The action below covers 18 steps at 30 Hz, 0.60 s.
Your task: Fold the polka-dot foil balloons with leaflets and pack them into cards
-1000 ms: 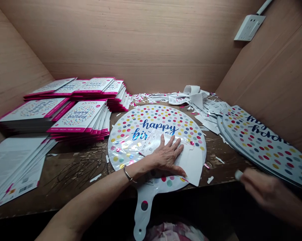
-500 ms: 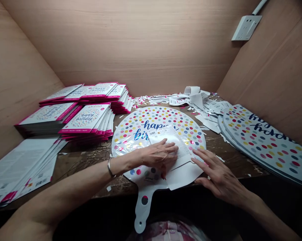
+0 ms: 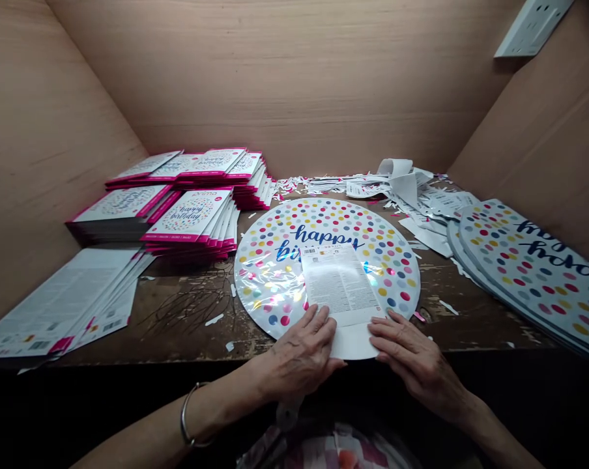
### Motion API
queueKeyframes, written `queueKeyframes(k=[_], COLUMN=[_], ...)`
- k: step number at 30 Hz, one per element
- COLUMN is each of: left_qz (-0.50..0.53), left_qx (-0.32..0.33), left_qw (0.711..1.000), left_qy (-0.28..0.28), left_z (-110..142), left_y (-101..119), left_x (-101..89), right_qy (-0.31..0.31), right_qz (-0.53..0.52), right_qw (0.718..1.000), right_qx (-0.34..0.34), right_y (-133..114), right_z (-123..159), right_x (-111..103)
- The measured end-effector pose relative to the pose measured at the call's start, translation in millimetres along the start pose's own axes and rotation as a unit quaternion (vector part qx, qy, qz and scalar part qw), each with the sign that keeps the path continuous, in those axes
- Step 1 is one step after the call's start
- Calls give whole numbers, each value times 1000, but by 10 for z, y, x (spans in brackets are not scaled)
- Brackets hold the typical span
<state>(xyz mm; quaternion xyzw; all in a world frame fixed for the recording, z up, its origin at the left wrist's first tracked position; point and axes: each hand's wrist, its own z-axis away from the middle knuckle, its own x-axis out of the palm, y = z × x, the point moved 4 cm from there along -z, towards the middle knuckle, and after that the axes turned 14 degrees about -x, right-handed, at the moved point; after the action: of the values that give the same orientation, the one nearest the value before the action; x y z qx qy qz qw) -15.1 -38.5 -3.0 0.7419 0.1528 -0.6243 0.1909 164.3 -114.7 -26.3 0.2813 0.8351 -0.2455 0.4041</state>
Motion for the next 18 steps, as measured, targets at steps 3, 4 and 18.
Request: queueKeyframes(k=[3, 4, 18], left_qz=[22, 29, 50], left_qx=[-32, -40, 12], left_qw=[999, 999, 999], left_qy=[0, 0, 5], left_z=[-56, -66, -13], left_y=[-45, -57, -48], left_x=[-7, -9, -65], right_qy=[54, 58, 0], right_qz=[-7, -2, 24], right_qw=[998, 997, 1000], right_qx=[33, 40, -4], right_y=[62, 76, 61], right_z=[-55, -80, -151], right_x=[0, 3, -9])
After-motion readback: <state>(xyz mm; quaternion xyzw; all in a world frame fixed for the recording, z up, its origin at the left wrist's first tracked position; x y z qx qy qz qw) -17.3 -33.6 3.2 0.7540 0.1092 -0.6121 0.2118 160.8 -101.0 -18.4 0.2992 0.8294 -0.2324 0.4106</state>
